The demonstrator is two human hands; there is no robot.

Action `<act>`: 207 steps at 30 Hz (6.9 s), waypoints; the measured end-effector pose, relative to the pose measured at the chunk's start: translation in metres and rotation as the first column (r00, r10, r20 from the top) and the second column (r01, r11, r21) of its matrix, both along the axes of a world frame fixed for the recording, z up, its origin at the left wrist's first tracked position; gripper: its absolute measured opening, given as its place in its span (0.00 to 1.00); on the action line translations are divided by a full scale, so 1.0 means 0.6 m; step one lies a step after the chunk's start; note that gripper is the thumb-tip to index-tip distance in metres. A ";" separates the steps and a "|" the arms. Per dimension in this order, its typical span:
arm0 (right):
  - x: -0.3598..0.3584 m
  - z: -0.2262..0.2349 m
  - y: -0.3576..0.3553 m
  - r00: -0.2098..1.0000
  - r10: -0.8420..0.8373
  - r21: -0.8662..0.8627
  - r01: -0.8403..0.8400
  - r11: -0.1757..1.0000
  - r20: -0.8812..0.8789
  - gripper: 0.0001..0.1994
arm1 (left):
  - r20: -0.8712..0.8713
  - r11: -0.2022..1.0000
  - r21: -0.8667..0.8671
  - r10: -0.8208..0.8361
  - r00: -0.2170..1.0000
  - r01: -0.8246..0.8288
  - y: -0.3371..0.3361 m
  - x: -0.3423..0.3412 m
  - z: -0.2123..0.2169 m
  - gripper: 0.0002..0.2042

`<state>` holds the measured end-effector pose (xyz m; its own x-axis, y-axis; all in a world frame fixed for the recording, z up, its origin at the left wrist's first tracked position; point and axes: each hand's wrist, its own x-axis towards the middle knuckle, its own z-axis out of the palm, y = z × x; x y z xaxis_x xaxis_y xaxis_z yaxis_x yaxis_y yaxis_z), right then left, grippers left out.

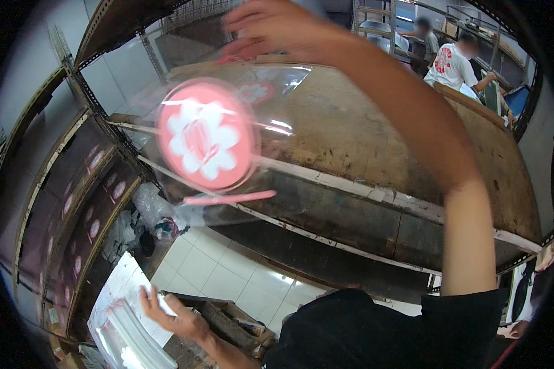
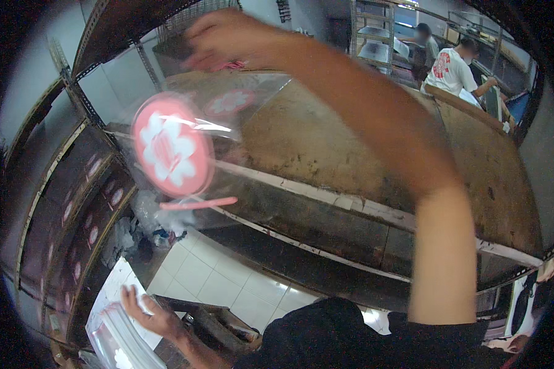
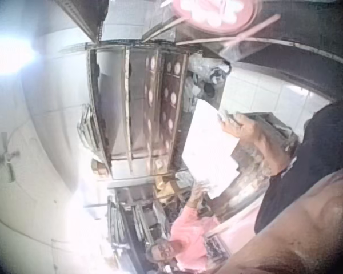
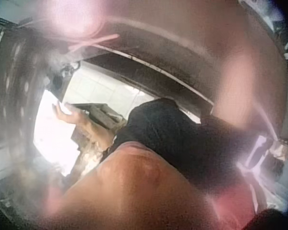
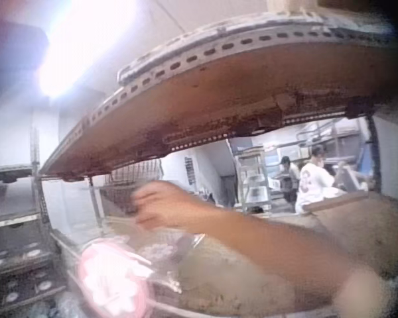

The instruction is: The person repeatedly picks up clear plastic sheets with pink floral designs and places them on a wooden table. The person also handles pink rectangular sticks and places them alongside the sheets. The task involves arranging these items in a repetitive pattern on the table surface.

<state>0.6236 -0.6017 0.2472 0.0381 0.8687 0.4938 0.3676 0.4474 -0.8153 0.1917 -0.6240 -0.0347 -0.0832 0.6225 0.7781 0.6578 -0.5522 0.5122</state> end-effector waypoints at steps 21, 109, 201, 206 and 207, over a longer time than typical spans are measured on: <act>0.330 -0.219 -0.344 0.683 -0.714 -0.427 0.606 0.671 -0.153 0.28 | -0.100 0.186 -0.982 -0.430 0.897 -0.021 -0.221 0.037 -0.724 0.18; 0.353 -0.258 -0.335 0.501 -0.441 -0.098 0.736 0.670 0.744 0.23 | -0.074 0.055 -0.997 -0.437 0.896 -0.056 -0.264 0.033 -0.728 0.17; -0.616 -0.621 0.224 0.697 0.685 -0.362 -0.707 0.608 -0.211 0.18 | -0.552 0.567 -0.254 0.580 0.599 -0.784 -0.056 -0.302 -0.125 0.32; -0.558 -0.773 0.191 0.746 0.566 -0.627 -0.636 0.449 -0.351 0.18 | -0.968 0.525 -0.002 0.213 0.134 -0.851 0.060 -0.414 -0.231 0.31; -0.545 -0.790 0.185 0.760 0.542 -0.657 -0.618 0.432 -0.358 0.18 | -0.987 0.533 0.026 0.149 0.063 -0.846 0.083 -0.429 -0.245 0.30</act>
